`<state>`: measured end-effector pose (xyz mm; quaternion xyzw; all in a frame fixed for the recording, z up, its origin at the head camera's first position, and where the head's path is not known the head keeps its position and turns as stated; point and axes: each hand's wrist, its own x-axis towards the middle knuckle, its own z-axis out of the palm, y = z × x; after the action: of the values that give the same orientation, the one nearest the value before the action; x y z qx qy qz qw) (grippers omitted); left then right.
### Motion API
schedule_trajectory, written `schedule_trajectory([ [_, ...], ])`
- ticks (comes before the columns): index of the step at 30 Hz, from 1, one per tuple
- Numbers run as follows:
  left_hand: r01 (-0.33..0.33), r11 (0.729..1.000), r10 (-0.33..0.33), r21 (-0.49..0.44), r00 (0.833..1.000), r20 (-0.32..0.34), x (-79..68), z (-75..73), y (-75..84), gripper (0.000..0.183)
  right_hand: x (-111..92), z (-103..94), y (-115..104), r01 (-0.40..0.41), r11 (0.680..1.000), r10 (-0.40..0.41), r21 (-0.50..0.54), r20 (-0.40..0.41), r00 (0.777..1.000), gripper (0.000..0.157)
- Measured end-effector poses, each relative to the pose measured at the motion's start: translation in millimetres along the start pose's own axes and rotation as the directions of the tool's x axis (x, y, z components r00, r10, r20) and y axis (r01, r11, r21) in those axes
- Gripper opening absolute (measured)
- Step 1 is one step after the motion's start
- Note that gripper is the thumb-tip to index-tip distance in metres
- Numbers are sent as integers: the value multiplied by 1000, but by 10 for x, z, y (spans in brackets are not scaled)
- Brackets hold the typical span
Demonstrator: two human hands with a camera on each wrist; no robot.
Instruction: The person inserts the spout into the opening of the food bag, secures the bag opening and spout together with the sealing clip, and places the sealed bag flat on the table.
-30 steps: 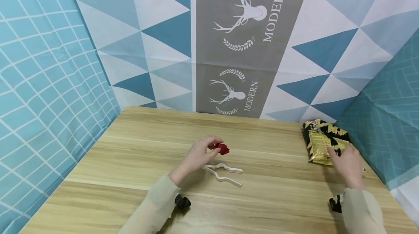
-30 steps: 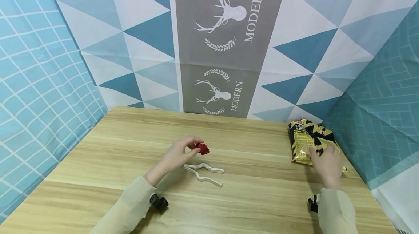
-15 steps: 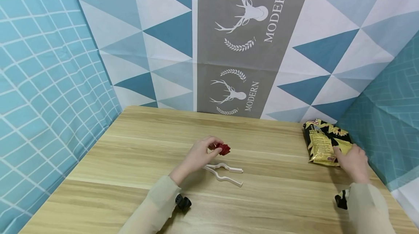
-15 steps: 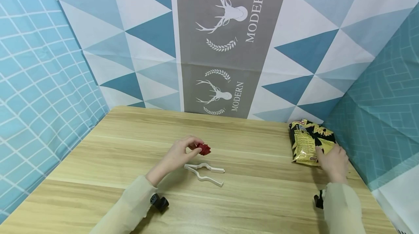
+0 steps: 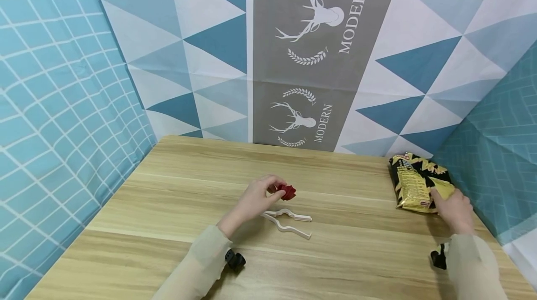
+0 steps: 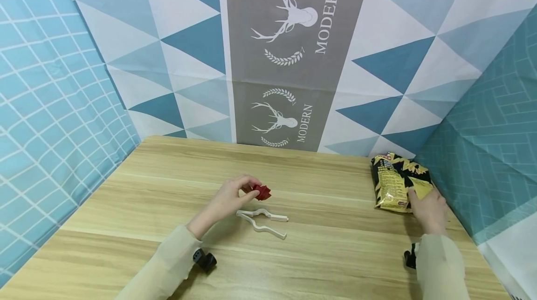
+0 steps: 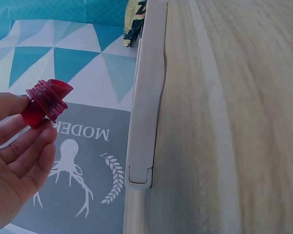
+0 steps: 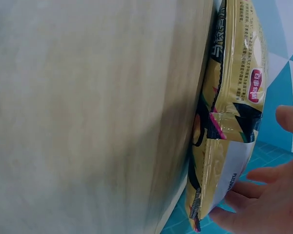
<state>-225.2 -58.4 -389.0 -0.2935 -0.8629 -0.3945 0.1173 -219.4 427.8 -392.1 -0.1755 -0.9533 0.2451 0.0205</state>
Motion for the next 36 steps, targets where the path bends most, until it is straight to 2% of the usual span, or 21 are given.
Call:
schedule_trajectory([
  [9, -20, 1000, 20, -13, 1000, 8, -16, 33, -31, 17, 13, -20, 73, -45, 999, 46, -14, 68, 997, 93],
  [14, 0, 1000, 0, -10, 1000, 0, -24, 27, -10, 17, -2, -11, 76, -100, 995, 102, -29, 65, 993, 94],
  [18, 4, 1000, -4, -12, 1000, -2, -24, 22, -4, 17, -19, 9, 71, -115, 993, 116, -32, 44, 992, 94],
  [29, -6, 1000, 6, -15, 1000, -5, -25, 23, -9, 16, -41, 45, 91, -115, 992, 116, 48, -2, 993, 100],
  [36, -9, 1000, 9, -3, 1000, -8, -13, 20, -28, 18, -34, 36, 117, -155, 979, 157, 135, -8, 988, 105],
])
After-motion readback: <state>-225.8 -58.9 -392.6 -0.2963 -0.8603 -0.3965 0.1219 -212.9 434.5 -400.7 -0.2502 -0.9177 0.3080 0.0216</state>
